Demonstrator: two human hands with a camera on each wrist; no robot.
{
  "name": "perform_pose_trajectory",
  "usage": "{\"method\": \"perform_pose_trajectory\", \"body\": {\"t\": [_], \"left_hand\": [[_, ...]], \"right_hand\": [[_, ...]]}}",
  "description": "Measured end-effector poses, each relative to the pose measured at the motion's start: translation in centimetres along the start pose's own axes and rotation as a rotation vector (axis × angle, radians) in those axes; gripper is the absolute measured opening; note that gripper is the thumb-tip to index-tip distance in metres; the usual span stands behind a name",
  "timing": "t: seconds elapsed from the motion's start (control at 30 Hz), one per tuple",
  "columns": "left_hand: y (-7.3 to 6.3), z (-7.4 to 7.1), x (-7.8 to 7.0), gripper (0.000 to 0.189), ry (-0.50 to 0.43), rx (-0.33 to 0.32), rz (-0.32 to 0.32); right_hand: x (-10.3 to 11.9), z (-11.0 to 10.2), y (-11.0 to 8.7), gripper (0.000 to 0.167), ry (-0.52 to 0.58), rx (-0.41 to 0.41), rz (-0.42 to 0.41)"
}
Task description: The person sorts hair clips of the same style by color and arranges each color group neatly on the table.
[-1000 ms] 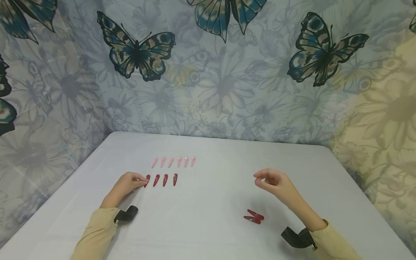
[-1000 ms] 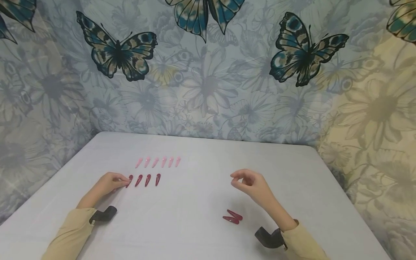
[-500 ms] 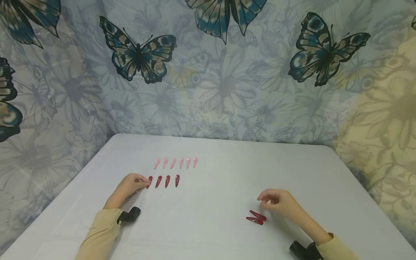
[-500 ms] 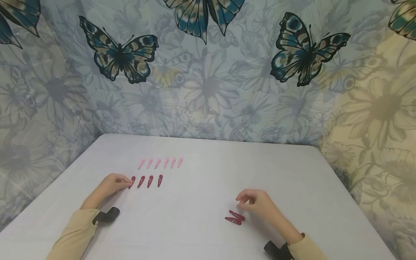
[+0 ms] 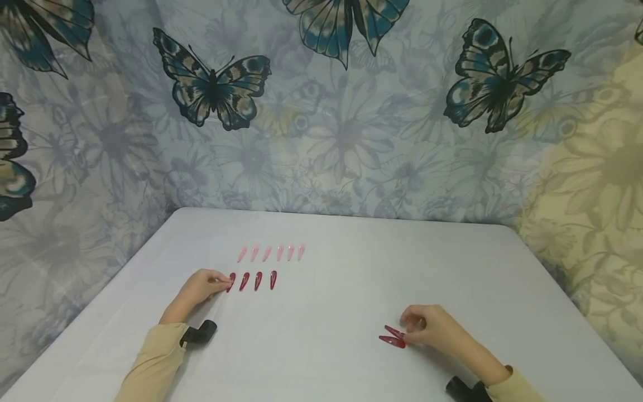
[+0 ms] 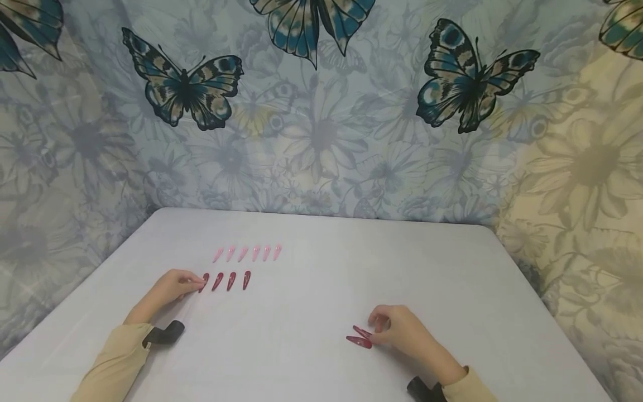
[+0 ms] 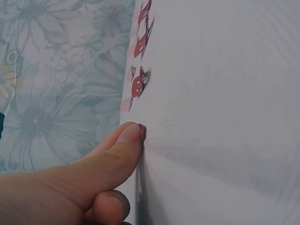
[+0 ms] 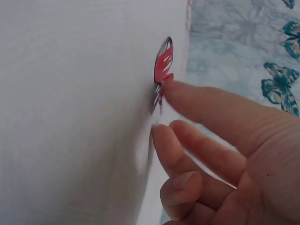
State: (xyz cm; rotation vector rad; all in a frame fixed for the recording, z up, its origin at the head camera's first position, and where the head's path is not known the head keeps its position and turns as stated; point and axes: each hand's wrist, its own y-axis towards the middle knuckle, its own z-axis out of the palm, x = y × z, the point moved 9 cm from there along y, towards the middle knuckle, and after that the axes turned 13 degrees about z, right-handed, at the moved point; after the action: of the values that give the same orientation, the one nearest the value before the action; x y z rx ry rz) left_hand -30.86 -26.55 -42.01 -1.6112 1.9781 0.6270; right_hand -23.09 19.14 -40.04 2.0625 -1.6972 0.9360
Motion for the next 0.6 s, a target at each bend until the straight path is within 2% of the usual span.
{"method": "perform_pose_trajectory", "body": {"t": [0.17, 0.33, 0.43, 0.6], "left_hand": [[0.20, -0.05, -0.16, 0.018, 0.007, 0.012, -0.012], [0.34, -0.32, -0.62, 0.019, 0.017, 0.001, 0.027], [0.32, -0.35, -0.64, 0.019, 0.012, -0.001, 0.025], [0.18, -0.11, -0.49, 0.019, 0.010, 0.009, 0.016]], "right_hand": [[-0.09, -0.03, -0.10, 0.018, -0.004, -0.003, 0.002], [-0.25, 0.19, -0.01, 0.015, 0.022, 0.021, 0.008], [-0.33, 0.32, 0.08, 0.011, 0.027, 0.034, -0.008], [-0.66, 0.03, 0.19, 0.008, 0.033, -0.006, -0.015]]}}
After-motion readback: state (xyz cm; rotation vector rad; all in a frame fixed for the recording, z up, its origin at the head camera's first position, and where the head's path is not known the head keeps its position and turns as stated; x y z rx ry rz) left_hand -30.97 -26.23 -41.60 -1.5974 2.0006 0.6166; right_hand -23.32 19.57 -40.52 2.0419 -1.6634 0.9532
